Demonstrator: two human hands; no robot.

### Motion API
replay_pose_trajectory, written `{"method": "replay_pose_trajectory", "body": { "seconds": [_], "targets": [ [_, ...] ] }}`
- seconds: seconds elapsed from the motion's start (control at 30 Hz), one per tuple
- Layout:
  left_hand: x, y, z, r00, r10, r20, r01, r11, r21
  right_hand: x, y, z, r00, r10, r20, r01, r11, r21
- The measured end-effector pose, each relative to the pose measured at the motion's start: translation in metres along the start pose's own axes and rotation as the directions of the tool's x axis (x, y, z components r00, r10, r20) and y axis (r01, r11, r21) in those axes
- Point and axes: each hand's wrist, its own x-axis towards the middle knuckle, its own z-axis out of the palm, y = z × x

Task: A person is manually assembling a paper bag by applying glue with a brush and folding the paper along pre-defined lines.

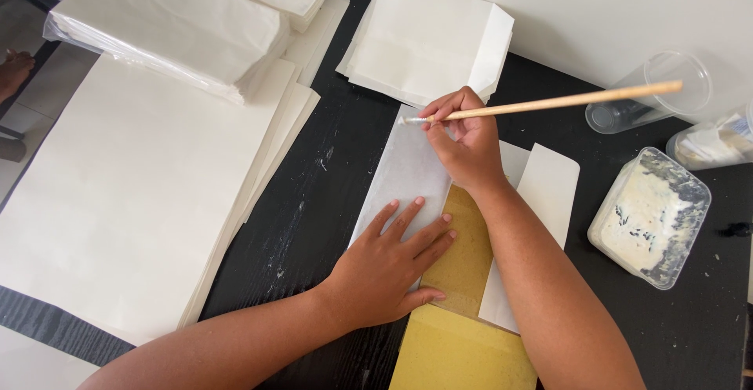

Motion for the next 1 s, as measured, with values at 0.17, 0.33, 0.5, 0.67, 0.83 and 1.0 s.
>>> {"method": "replay_pose_trajectory", "body": {
  "seconds": [0.17,0.33,0.5,0.67,0.83,1.0],
  "targets": [
    [0.000,0.000,0.000,1.000,0.001,0.008,-0.001,1.000,0.006,0.000,-0.012,0.001,0.997,0.072,0.014,-0.072,0.995,0.064],
    [0.000,0.000,-0.001,1.000,0.001,0.016,-0.001,1.000,0.003,0.000,-0.013,0.003,0.993,0.117,0.027,-0.118,0.993,0.027],
    [0.000,0.000,-0.001,1.000,0.000,-0.001,0.000,1.000,-0.003,0.003,-0.007,0.008,0.990,0.101,-0.097,-0.104,0.994,-0.025],
    [0.000,0.000,-0.001,1.000,0.001,-0.008,-0.001,1.000,0.008,0.003,-0.009,0.006,0.992,0.024,-0.126,-0.027,0.999,-0.020],
    [0.000,0.000,-0.001,1.000,0.004,-0.008,-0.004,1.000,0.011,-0.001,-0.008,0.003,0.991,0.095,0.090,-0.101,0.993,0.062],
    [0.000,0.000,0.000,1.000,-0.002,-0.006,0.002,1.000,0.014,0.003,-0.011,0.006,0.993,0.045,-0.107,-0.058,0.991,-0.117]
  ]
}}
